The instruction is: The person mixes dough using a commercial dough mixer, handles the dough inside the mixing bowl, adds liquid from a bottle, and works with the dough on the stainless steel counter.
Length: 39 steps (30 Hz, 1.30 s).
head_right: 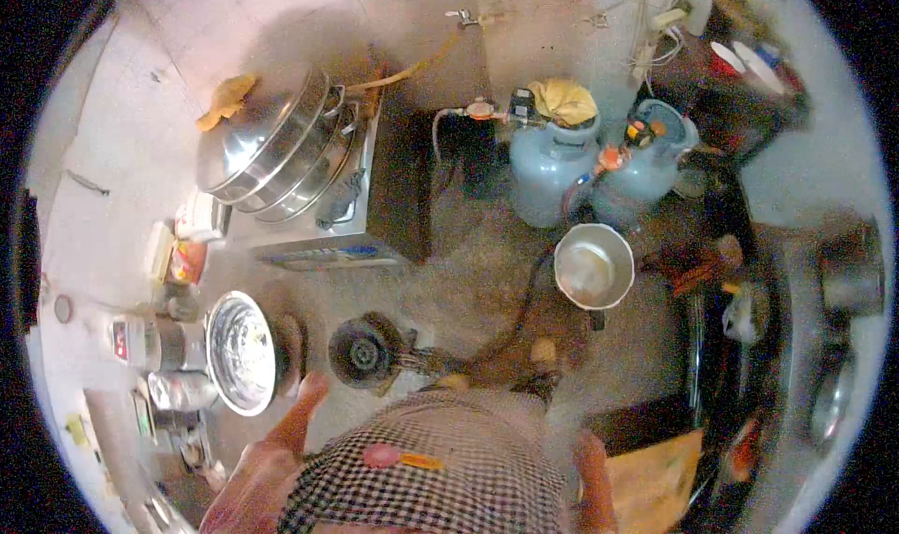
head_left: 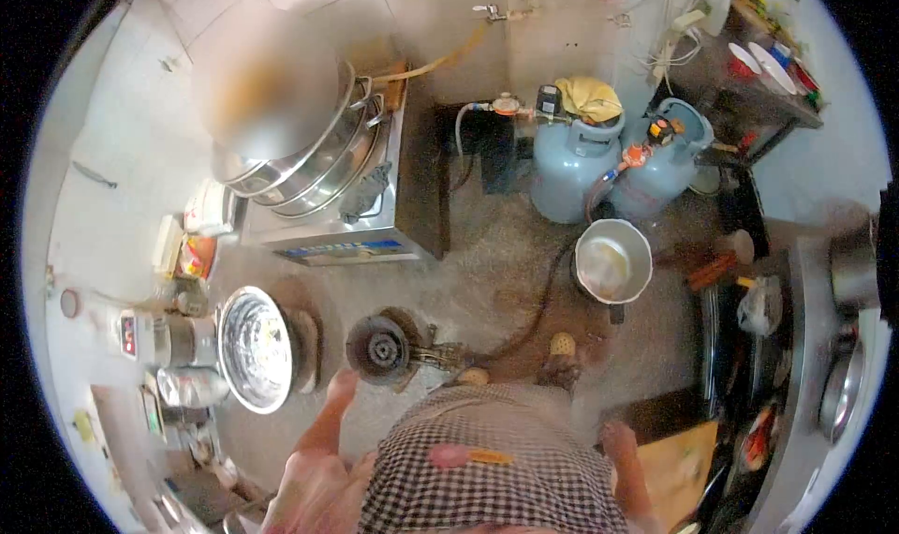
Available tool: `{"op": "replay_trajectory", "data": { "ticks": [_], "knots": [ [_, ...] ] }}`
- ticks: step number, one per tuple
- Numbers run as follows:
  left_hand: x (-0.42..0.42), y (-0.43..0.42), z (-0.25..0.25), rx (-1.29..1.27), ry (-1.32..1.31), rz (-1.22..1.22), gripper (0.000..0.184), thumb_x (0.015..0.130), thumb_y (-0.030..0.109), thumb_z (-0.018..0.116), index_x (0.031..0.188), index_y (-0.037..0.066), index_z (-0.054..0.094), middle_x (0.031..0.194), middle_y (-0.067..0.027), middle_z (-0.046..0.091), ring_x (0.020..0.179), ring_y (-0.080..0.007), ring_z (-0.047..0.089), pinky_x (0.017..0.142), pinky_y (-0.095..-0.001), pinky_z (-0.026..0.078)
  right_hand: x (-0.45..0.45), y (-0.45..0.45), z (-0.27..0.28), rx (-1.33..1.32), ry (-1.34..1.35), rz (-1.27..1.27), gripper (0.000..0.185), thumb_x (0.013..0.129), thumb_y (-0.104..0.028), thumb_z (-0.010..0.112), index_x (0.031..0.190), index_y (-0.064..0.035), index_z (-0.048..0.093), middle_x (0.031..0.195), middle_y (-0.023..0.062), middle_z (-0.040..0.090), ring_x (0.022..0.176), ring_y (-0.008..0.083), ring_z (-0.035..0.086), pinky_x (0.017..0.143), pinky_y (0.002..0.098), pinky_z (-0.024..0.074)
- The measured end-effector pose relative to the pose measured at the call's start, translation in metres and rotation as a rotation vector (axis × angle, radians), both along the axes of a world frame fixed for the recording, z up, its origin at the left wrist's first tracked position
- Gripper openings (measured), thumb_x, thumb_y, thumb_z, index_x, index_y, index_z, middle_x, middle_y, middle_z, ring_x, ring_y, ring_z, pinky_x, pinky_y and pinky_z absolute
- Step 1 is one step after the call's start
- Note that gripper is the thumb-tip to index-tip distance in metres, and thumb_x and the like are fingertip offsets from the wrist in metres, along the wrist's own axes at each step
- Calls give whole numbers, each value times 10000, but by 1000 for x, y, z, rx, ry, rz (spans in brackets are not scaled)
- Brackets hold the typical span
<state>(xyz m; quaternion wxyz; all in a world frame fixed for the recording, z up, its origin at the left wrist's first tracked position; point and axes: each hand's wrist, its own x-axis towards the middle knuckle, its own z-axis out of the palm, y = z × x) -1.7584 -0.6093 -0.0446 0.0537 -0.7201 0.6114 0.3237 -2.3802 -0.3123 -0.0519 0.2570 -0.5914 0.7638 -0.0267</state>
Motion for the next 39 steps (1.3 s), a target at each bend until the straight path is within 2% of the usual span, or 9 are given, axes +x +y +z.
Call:
{"op": "replay_trajectory", "data": {
  "ticks": [5, 8, 15, 18, 20, 25, 28, 33, 39],
  "knots": [
    [-24, 125, 17, 240, -31, 180, 255, 788, 131, 460, 996, 50, 583, 1005, -150, 588, 985, -311, 534, 875, -396, 408, -103, -94, -4, 173, 182, 181, 205, 741, -218, 524, 826, -41, 583, 826, 123, 602, 770, 292, 573, 678, 351, 464],
    [-83, 148, 75, 180, -331, -821, 326, 794, 125, 457, 1101, 31, 516, 1087, -150, 556, 1030, -310, 510, 903, -404, 386, -172, -82, -88, -129, 131, 199, 200, 731, -202, 546, 840, -43, 600, 834, 111, 600, 788, 276, 572, 707, 372, 460],
    [-183, 146, 108, 296, 213, 696, 395, 847, 250, 540, 1134, -10, 463, 1134, -152, 527, 1052, -237, 500, 871, -313, 400, -208, -84, -154, -135, 33, 199, 224, 763, -150, 544, 962, -63, 596, 906, 90, 580, 859, 240, 554, 763, 367, 445],
    [-160, 181, 86, 300, 280, 617, 384, 838, 210, 532, 1145, -10, 465, 1167, -141, 511, 1081, -265, 480, 898, -325, 382, -199, -92, -141, 154, 169, 423, 234, 783, -150, 529, 996, -68, 583, 942, 100, 570, 882, 246, 544, 788, 379, 439],
    [-172, 189, 95, 383, 37, 165, 389, 818, 174, 535, 1157, -2, 464, 1185, -126, 500, 1107, -279, 458, 924, -333, 363, -201, -78, -163, 195, -135, 199, 245, 800, -159, 513, 1020, -74, 578, 982, 109, 562, 905, 255, 538, 812, 391, 428],
    [-167, 218, 82, 201, -339, -913, 328, 829, 166, 485, 1117, 10, 503, 1205, -117, 485, 1116, -285, 448, 958, -331, 336, -209, -112, -136, 330, 40, 429, 314, 843, -201, 458, 1131, -87, 504, 1059, 114, 538, 933, 274, 529, 840, 404, 419],
    [-181, 237, 76, 226, 348, 327, 337, 857, 248, 459, 1109, 31, 519, 1178, -127, 505, 1079, -285, 479, 935, -344, 356, -213, -138, -120, 383, 101, 497, 356, 868, -227, 426, 1198, -95, 459, 1105, 118, 524, 950, 286, 524, 856, 412, 414],
    [-168, 260, 53, 234, -46, 240, 418, 841, 364, 486, 1130, 63, 503, 1091, -151, 553, 1023, -274, 519, 883, -370, 387, -220, -145, -126, 52, 81, 479, 295, 804, -198, 480, 1072, -79, 514, 1017, 113, 549, 896, 273, 538, 790, 408, 429],
    [-160, 269, 55, 191, 431, 770, 414, 853, 319, 474, 1125, 8, 492, 1063, -141, 571, 993, -266, 535, 849, -354, 410, -207, -127, -139, -263, 19, 496, 223, 727, -163, 545, 922, -60, 580, 911, 106, 579, 830, 258, 554, 711, 404, 447]
  ]
}}
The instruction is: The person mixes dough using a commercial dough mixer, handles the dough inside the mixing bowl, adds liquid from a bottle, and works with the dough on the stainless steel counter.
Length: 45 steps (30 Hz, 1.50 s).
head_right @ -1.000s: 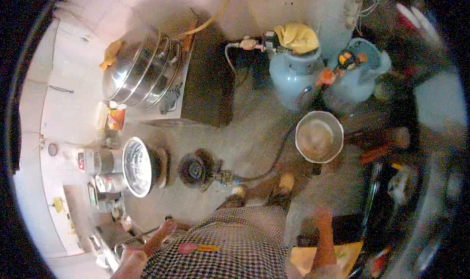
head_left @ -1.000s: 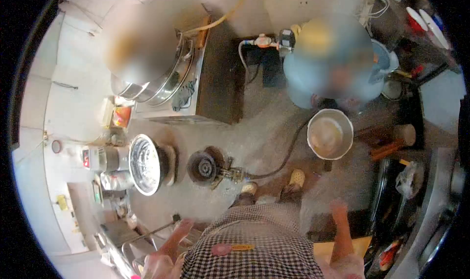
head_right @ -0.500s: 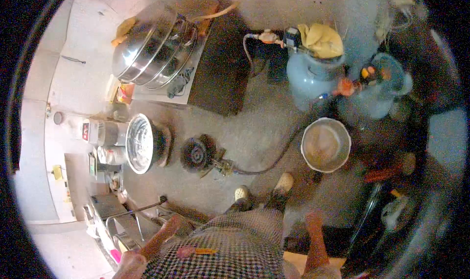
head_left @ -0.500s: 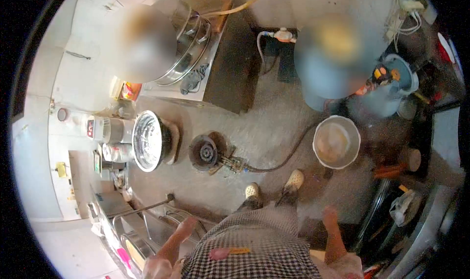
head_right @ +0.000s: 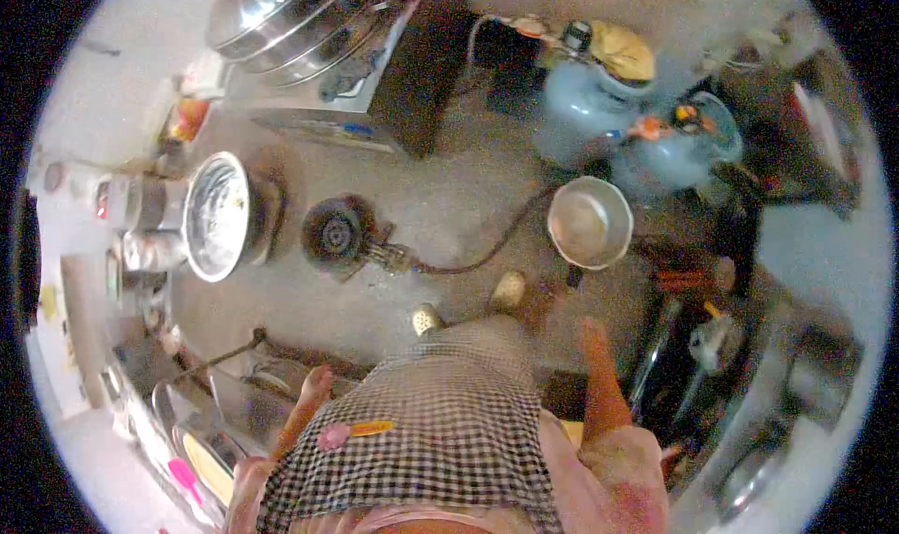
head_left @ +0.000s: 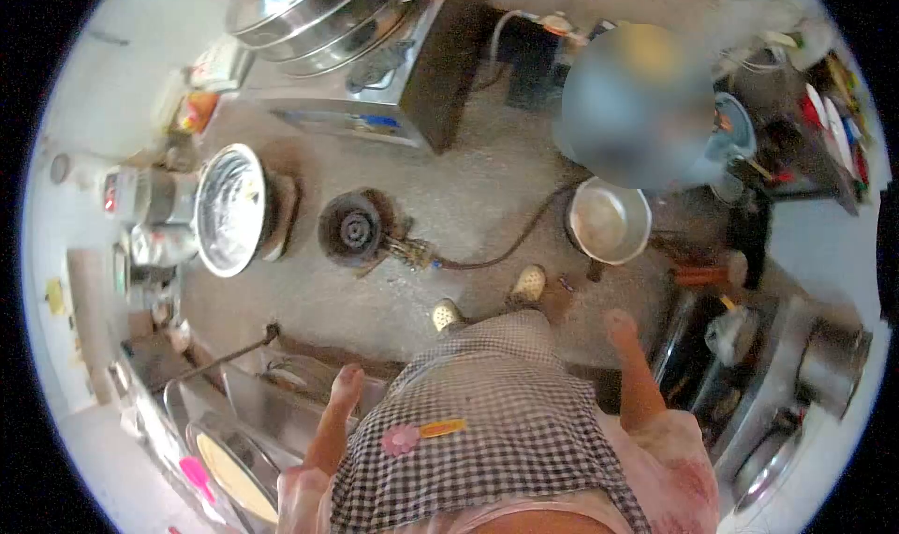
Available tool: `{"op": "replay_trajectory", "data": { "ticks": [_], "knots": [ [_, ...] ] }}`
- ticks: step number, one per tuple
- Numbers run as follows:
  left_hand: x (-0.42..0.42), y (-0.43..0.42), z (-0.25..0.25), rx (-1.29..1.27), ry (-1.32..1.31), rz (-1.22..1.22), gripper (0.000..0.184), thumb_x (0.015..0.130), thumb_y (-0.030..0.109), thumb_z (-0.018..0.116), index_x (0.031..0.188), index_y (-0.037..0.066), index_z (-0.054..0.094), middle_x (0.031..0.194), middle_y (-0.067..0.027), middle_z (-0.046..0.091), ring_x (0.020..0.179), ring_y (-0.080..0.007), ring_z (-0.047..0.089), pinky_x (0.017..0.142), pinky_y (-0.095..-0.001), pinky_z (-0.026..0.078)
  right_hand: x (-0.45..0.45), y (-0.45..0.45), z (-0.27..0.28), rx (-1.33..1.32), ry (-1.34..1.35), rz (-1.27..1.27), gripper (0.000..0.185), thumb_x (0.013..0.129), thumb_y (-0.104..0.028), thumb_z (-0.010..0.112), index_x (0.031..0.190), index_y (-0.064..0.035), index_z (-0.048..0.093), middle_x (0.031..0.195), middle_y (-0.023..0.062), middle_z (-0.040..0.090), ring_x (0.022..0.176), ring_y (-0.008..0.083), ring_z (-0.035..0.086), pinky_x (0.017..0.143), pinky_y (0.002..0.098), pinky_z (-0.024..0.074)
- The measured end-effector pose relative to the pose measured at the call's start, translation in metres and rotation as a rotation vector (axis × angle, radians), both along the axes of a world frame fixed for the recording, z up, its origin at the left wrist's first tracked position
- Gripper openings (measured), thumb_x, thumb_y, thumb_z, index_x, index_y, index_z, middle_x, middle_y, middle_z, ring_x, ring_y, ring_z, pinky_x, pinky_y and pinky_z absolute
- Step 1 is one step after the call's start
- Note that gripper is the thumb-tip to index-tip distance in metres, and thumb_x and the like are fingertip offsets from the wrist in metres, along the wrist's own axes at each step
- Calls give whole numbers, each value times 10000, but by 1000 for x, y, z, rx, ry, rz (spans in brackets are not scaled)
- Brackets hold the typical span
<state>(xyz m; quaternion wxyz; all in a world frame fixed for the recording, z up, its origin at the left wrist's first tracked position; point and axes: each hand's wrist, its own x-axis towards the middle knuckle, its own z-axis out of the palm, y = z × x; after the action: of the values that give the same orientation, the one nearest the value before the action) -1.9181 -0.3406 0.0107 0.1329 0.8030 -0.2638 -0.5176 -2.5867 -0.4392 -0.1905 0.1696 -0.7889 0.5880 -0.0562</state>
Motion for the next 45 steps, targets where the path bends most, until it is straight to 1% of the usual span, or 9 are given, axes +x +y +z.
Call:
{"op": "replay_trajectory", "data": {
  "ticks": [3, 6, 10, 25, 28, 32, 38, 39, 45],
  "knots": [
    [34, 16, -15, -61, -294, -458, 390, 842, 266, 507, 1090, -35, 502, 1032, -128, 576, 954, -216, 541, 822, -309, 416, 44, 22, 35, 88, 19, -56, 201, 673, -175, 588, 846, -75, 613, 874, 98, 591, 823, 260, 558, 691, 385, 453],
    [60, 56, -52, -96, -128, -36, 362, 825, 248, 536, 1040, -42, 526, 980, -119, 588, 927, -184, 539, 796, -282, 420, 73, 53, 43, 151, 199, 39, 147, 650, -198, 618, 767, -111, 637, 822, 73, 600, 831, 260, 558, 681, 366, 457],
    [82, 49, -27, -86, 2, -18, 351, 816, 246, 543, 1014, -44, 539, 871, -66, 580, 803, -149, 540, 707, -261, 440, 121, 62, 89, 570, 606, 299, 150, 663, -227, 623, 790, -152, 651, 854, 46, 605, 904, 250, 541, 737, 364, 449],
    [70, -70, -51, -201, 137, -33, 197, 830, 255, 516, 847, 59, 533, 655, -11, 525, 547, -100, 489, 440, -262, 388, 87, 94, 82, 500, 378, -106, 188, 648, -183, 649, 806, -102, 588, 889, 42, 593, 877, 231, 556, 746, 371, 448],
    [51, -92, -49, -169, 177, -62, 197, 831, 252, 524, 820, 56, 533, 643, -13, 515, 549, -111, 491, 460, -263, 401, 62, 105, 56, 462, 309, 188, 182, 675, -192, 610, 818, -82, 600, 851, 76, 604, 831, 256, 570, 724, 391, 454],
    [-12, -120, -39, -70, 242, 7, 214, 833, 257, 530, 895, 52, 525, 694, -18, 522, 586, -107, 496, 476, -250, 402, 25, 62, 90, 517, -136, -349, 210, 695, -217, 565, 830, -61, 603, 878, 99, 605, 848, 275, 563, 727, 411, 444],
    [-122, -163, -27, -20, 228, -100, 307, 840, 264, 524, 1049, 40, 495, 747, -22, 535, 622, -98, 499, 509, -225, 400, -134, -30, 13, 238, -201, -290, 183, 735, -194, 519, 811, -50, 605, 866, 113, 604, 818, 271, 568, 673, 411, 441],
    [-143, -174, -22, -25, 119, -195, 337, 843, 265, 518, 1088, 36, 483, 749, -22, 538, 621, -95, 497, 517, -219, 399, -155, -59, 15, 80, 212, -40, 160, 746, -182, 521, 787, -48, 597, 816, 91, 605, 770, 247, 575, 638, 397, 444],
    [-177, -207, -4, 26, 181, -137, 351, 861, 254, 500, 1151, 60, 462, 830, -42, 577, 670, -101, 528, 531, -248, 426, -153, -161, 86, 397, -531, -898, 147, 785, -146, 493, 766, -21, 569, 683, 71, 565, 599, 190, 538, 535, 333, 434]
  ]
}}
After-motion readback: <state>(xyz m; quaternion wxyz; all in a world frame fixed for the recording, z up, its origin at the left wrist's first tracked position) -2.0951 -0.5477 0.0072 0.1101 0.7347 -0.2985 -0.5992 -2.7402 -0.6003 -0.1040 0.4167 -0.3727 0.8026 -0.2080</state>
